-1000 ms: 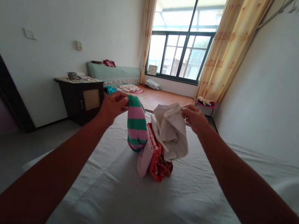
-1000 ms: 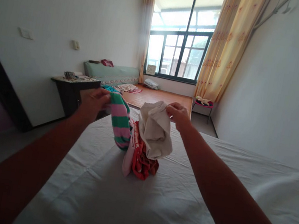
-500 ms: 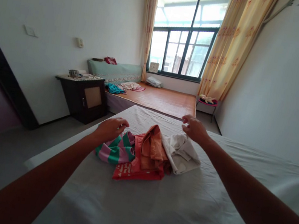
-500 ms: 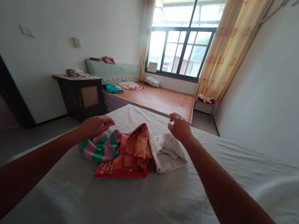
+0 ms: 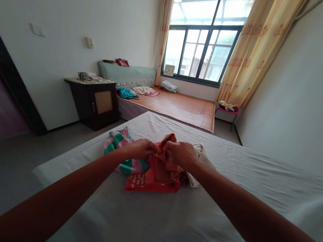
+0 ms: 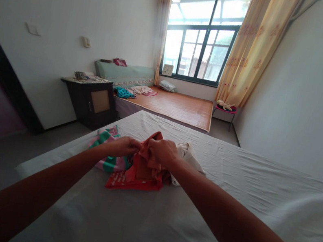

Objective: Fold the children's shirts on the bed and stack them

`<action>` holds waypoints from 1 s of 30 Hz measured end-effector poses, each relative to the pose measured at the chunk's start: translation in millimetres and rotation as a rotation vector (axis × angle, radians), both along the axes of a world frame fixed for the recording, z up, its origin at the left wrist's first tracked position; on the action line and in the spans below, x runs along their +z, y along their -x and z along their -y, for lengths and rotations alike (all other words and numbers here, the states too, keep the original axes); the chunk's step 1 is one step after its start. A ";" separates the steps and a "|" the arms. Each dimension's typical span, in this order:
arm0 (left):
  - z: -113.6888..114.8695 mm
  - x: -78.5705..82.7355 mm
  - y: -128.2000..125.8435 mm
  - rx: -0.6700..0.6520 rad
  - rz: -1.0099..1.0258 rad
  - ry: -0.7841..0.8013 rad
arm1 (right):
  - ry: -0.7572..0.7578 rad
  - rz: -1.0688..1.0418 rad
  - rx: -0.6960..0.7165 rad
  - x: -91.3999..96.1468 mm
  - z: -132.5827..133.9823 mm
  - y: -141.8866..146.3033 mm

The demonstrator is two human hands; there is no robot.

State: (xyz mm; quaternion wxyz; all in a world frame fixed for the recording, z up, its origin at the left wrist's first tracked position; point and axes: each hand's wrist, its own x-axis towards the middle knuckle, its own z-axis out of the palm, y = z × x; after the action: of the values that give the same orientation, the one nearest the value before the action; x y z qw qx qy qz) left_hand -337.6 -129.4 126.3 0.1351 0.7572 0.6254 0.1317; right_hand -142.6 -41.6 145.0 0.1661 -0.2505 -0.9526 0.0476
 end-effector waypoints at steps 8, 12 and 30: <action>7.4 0.5 -0.8 0.059 -0.200 -0.068 | 0.301 -1.233 -0.024 125.6 -77.5 -31.6; 7.6 -0.7 -13.1 0.081 -0.372 -0.002 | 0.152 -1.300 0.010 142.7 -96.4 -56.8; -11.2 145.5 -49.9 0.126 0.162 -0.531 | 0.637 -0.481 0.372 36.9 -15.3 -15.1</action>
State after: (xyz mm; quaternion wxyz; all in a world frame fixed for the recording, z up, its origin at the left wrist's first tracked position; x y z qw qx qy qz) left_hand -287.8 -118.2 271.7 -0.0268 0.7126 0.6021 0.3592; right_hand -127.6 -26.3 181.9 0.2863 -0.0951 -0.8534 0.4252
